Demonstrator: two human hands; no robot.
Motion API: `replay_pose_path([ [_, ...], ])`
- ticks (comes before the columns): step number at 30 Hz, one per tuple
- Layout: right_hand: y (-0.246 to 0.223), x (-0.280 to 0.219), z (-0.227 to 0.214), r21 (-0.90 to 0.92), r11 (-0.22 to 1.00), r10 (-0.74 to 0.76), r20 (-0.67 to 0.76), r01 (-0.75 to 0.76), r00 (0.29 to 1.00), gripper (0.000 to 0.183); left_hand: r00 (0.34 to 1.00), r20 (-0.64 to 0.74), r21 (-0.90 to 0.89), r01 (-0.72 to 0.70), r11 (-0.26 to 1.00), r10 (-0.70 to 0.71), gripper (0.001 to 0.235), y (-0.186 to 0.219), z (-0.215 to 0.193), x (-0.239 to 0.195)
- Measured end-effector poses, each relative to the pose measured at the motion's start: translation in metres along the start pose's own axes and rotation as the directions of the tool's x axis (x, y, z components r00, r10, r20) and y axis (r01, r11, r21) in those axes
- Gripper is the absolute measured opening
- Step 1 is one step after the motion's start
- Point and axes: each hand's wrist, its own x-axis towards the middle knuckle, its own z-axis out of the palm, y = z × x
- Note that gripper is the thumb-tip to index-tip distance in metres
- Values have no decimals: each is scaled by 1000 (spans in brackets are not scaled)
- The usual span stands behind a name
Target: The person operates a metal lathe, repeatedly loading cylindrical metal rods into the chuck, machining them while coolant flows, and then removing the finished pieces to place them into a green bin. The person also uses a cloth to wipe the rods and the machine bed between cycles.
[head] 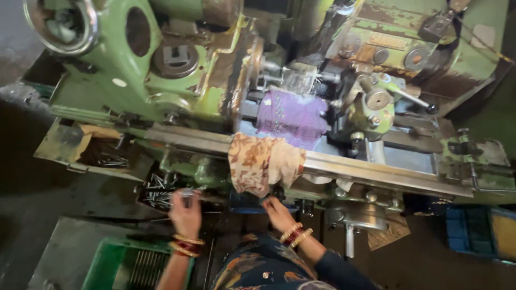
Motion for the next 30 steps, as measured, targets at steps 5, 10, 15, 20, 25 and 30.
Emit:
replay_pose_path([
  [5,-80,12,63,436,757,270,469,-486,841,18,945,323,73,25,997,-47,31,29,5,-47],
  [10,-128,-9,87,464,753,215,498,-467,840,16,918,361,94,-212,973,165,48,35,-21,-41],
  [15,-134,-21,101,404,751,243,565,-521,789,21,922,356,153,-220,963,154,41,34,-42,-41],
  [20,-142,-27,77,106,732,339,799,-673,496,28,757,547,-16,-415,910,356,30,20,-68,-34],
  [25,-127,-25,81,-74,891,348,744,-447,570,24,452,805,14,-662,749,384,24,7,-82,-20],
  [30,-84,-11,130,319,868,-436,128,380,891,18,820,266,-3,527,850,-507,52,65,-38,-60],
])
